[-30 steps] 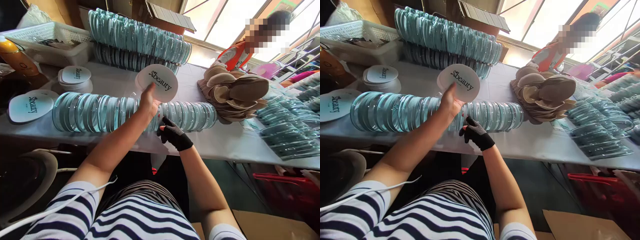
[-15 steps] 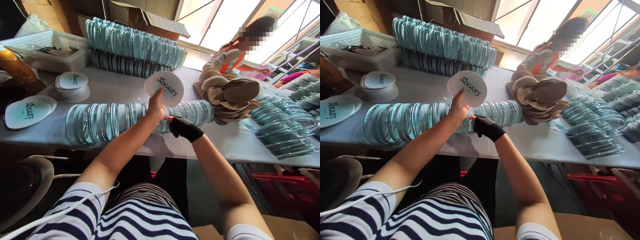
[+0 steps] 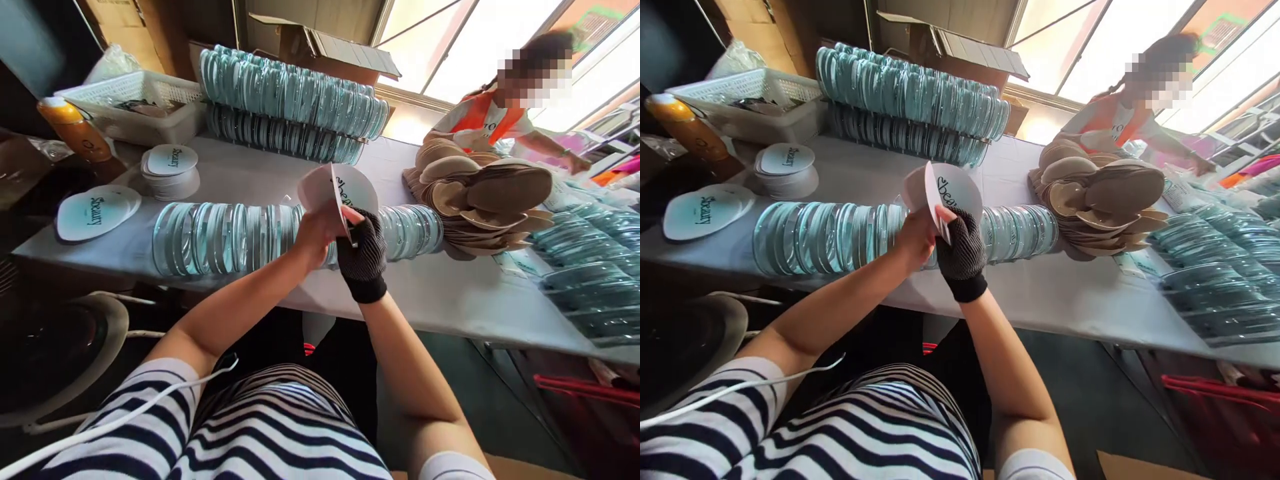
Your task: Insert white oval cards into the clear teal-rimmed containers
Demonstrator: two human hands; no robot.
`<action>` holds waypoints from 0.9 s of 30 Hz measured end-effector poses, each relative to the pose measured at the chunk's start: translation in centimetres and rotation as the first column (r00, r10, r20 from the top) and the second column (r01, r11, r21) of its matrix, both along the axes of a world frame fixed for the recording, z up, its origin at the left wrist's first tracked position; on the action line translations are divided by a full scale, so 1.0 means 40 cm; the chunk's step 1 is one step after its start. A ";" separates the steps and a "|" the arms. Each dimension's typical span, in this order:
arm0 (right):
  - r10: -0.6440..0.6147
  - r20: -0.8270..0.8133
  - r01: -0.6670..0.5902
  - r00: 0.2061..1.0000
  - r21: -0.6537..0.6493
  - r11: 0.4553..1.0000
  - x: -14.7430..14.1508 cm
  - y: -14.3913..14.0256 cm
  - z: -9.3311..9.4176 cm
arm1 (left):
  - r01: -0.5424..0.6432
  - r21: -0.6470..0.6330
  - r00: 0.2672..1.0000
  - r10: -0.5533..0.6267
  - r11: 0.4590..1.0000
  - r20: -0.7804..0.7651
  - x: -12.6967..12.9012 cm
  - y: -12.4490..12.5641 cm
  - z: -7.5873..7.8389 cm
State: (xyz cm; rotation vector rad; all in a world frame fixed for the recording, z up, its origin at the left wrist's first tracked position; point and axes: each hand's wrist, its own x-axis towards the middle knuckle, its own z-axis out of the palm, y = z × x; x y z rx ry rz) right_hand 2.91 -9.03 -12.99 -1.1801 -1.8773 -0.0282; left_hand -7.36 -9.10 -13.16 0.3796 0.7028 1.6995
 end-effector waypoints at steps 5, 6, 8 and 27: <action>-0.326 -0.240 0.321 0.914 -0.060 0.945 0.062 -0.021 0.032 | -0.065 0.050 0.994 0.060 0.997 0.090 -0.051 0.017 0.022; -0.348 -0.215 0.349 0.913 -0.035 0.937 0.088 -0.052 0.043 | -0.110 0.066 0.989 0.102 0.992 0.109 -0.071 0.025 0.029; -0.335 -0.053 0.334 0.941 -0.025 0.942 0.128 -0.135 0.056 | -0.179 0.110 0.976 0.163 0.978 0.142 -0.110 0.043 0.040; -0.056 0.286 0.144 0.957 -0.298 0.944 -0.012 -0.122 -0.035 | -0.194 0.185 0.967 0.156 0.963 0.201 -0.153 0.062 0.023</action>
